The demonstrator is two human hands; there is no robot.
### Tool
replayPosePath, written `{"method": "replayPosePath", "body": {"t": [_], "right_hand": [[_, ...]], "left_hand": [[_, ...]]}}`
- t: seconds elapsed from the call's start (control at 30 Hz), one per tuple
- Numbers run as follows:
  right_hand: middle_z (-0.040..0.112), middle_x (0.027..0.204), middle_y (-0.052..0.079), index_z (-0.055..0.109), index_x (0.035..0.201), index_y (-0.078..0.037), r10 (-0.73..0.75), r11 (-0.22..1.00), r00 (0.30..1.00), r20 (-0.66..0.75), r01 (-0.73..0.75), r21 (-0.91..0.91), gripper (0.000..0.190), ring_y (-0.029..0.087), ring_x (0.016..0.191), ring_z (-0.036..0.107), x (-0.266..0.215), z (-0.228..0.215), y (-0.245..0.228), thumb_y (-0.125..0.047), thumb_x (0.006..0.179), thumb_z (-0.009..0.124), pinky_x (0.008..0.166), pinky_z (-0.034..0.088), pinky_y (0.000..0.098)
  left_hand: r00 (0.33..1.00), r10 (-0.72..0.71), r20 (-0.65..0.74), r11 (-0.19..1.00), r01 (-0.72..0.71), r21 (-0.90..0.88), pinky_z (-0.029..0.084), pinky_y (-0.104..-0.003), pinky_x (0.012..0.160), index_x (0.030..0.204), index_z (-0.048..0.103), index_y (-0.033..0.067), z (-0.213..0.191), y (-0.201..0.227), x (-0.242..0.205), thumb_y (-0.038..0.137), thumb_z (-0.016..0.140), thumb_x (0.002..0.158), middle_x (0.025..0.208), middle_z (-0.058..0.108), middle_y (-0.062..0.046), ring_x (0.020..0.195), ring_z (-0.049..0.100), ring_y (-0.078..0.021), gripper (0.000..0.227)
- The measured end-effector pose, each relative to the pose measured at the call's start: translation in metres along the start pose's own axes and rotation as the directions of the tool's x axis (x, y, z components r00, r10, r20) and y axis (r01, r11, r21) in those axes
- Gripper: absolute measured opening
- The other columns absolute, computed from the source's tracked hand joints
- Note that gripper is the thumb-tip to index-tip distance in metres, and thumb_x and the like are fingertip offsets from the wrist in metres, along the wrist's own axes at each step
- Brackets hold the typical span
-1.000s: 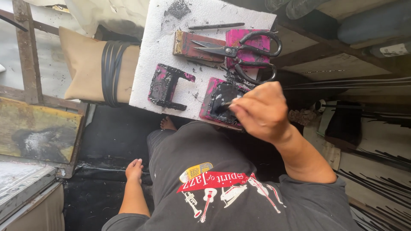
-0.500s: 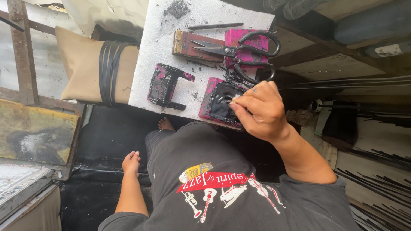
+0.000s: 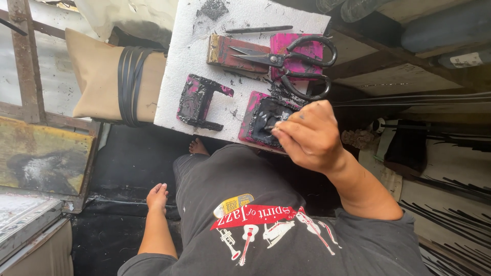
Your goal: The person opens a gray paint bottle, pours black paint into a small container, and stirs it with a stick. They add water from a plastic bottle to thin the mixture and continue stirring until the paint is blended.
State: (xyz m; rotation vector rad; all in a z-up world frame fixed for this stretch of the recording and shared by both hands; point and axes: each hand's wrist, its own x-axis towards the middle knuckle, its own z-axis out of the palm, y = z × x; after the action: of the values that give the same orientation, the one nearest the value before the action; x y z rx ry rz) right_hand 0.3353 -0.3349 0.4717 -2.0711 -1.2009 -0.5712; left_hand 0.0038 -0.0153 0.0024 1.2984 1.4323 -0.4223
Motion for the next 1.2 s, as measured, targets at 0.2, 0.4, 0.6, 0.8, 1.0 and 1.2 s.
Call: {"method": "replayPosePath", "body": {"t": [0.2, 0.4, 0.6, 0.8, 1.0, 1.2], "right_hand": [[0.068, 0.078, 0.009, 0.08, 0.084, -0.003, 0.006, 1.0, 1.0, -0.012, -0.006, 0.015, 0.008, 0.027, 0.068, 0.057, -0.004, 0.001, -0.005, -0.006, 0.09, 0.077, 0.072, 0.047, 0.0386], [0.069, 0.079, 0.01, 0.081, 0.085, -0.002, -0.009, 1.0, 1.0, 0.001, 0.009, 0.003, 0.008, 0.028, 0.07, 0.059, 0.0, -0.006, 0.001, -0.007, 0.09, 0.078, 0.073, 0.049, 0.0399], [0.067, 0.076, 0.01, 0.079, 0.085, -0.002, -0.02, 0.999, 1.0, -0.004, 0.02, 0.032, 0.011, 0.028, 0.068, 0.059, 0.0, 0.007, 0.002, -0.008, 0.092, 0.075, 0.071, 0.047, 0.0398], [0.069, 0.077, 0.01, 0.08, 0.084, -0.002, -0.019, 0.999, 1.0, 0.004, 0.019, 0.026, 0.008, 0.027, 0.069, 0.057, -0.001, 0.004, -0.001, -0.006, 0.09, 0.077, 0.072, 0.048, 0.0393], [0.069, 0.08, 0.011, 0.081, 0.087, -0.001, -0.017, 0.999, 1.0, 0.011, 0.016, 0.029, 0.008, 0.028, 0.071, 0.057, -0.001, -0.008, 0.004, -0.007, 0.091, 0.077, 0.073, 0.049, 0.0408], [0.069, 0.078, 0.011, 0.079, 0.086, -0.002, -0.039, 0.999, 0.999, 0.033, 0.039, -0.004, 0.012, 0.028, 0.069, 0.057, -0.007, -0.004, 0.007, -0.01, 0.093, 0.075, 0.073, 0.048, 0.04]], "left_hand": [[1.0, 0.013, -0.001, 1.0, -0.013, 0.019, 0.046, -0.056, 0.102, 0.144, 0.056, 0.0037, 0.001, 0.004, 0.002, 0.025, 0.069, 0.102, 0.136, 0.06, -0.029, 0.121, 0.061, -0.0401, 0.049], [1.0, 0.029, -0.002, 0.999, -0.029, 0.028, 0.046, -0.056, 0.102, 0.144, 0.056, 0.0039, 0.003, 0.008, 0.006, 0.025, 0.069, 0.102, 0.136, 0.06, -0.03, 0.121, 0.061, -0.04, 0.049], [0.999, 0.035, -0.009, 0.998, -0.035, 0.048, 0.047, -0.055, 0.101, 0.143, 0.058, 0.0041, 0.001, 0.006, 0.012, 0.024, 0.07, 0.102, 0.133, 0.062, -0.03, 0.118, 0.062, -0.0392, 0.047], [0.999, 0.036, -0.017, 0.999, -0.036, 0.041, 0.047, -0.055, 0.101, 0.143, 0.058, 0.0029, 0.001, 0.005, 0.006, 0.023, 0.07, 0.101, 0.132, 0.061, -0.032, 0.118, 0.062, -0.041, 0.048], [0.999, 0.033, -0.02, 0.998, -0.032, 0.05, 0.047, -0.055, 0.101, 0.143, 0.058, 0.0038, 0.0, 0.01, 0.001, 0.024, 0.07, 0.102, 0.132, 0.062, -0.031, 0.118, 0.062, -0.0396, 0.048], [0.999, 0.038, -0.015, 0.998, -0.037, 0.051, 0.047, -0.055, 0.101, 0.143, 0.058, 0.0042, 0.0, 0.008, 0.006, 0.025, 0.07, 0.102, 0.132, 0.062, -0.031, 0.118, 0.062, -0.0393, 0.048]]}}
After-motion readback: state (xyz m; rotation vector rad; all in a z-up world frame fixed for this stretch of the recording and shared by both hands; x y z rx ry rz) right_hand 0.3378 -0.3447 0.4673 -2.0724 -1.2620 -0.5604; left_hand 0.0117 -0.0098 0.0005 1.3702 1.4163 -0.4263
